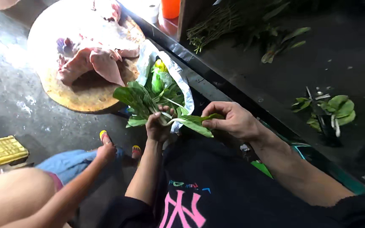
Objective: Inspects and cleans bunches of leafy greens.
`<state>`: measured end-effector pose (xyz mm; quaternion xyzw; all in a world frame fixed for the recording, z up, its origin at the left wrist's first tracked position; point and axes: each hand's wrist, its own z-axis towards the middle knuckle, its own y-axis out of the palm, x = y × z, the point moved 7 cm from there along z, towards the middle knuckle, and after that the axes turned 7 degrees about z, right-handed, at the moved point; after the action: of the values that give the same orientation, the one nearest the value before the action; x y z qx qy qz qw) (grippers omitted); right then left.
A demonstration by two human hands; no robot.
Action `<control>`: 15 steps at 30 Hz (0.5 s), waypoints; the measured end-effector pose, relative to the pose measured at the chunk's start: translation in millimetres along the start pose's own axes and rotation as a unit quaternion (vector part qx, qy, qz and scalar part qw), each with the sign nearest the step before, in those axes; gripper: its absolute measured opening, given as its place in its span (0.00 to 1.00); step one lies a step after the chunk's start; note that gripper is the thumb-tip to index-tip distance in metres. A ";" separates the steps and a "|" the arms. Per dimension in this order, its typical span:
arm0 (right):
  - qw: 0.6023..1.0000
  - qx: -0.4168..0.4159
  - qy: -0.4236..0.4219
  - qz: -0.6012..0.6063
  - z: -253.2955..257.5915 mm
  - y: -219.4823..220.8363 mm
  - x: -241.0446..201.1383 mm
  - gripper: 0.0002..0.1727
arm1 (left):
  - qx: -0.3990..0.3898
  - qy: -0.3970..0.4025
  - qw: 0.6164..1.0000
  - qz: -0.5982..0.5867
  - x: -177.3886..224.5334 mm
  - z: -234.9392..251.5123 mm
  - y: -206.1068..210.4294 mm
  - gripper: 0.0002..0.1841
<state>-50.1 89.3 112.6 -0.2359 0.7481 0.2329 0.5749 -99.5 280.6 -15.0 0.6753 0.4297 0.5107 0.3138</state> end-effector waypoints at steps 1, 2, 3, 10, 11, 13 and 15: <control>1.000 0.003 0.000 -0.022 -6.2 0.9 3.5 0.06 | 0.009 0.005 1.000 -0.011 3.4 0.1 -3.1 0.11; 0.999 0.016 0.004 -0.042 -11.8 0.7 8.4 0.06 | 0.008 0.017 1.000 -0.022 8.5 0.4 -5.5 0.10; 0.998 0.033 0.005 -0.051 -17.6 -0.4 13.5 0.06 | 0.002 0.035 0.999 -0.034 14.9 0.2 -7.6 0.10; 0.993 0.100 -0.049 0.036 -18.2 -11.7 8.5 0.07 | -0.125 0.119 0.982 -0.070 69.9 -5.1 -7.8 0.12; 0.993 0.104 -0.039 0.026 -9.0 -12.9 9.3 0.06 | -0.161 0.100 0.980 -0.064 70.6 -8.7 -2.8 0.12; 0.993 0.107 -0.014 -0.039 15.1 -14.4 17.8 0.07 | -0.244 0.057 0.966 -0.061 67.3 -18.6 11.5 0.13; 0.977 0.082 0.007 -0.199 41.2 -12.6 33.0 0.18 | -0.310 0.030 0.949 -0.054 60.1 -29.5 25.1 0.15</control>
<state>-18.9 102.3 70.0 -0.3332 0.7067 0.0502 0.6221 -114.6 323.4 40.2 0.5051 0.2951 0.6207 0.5220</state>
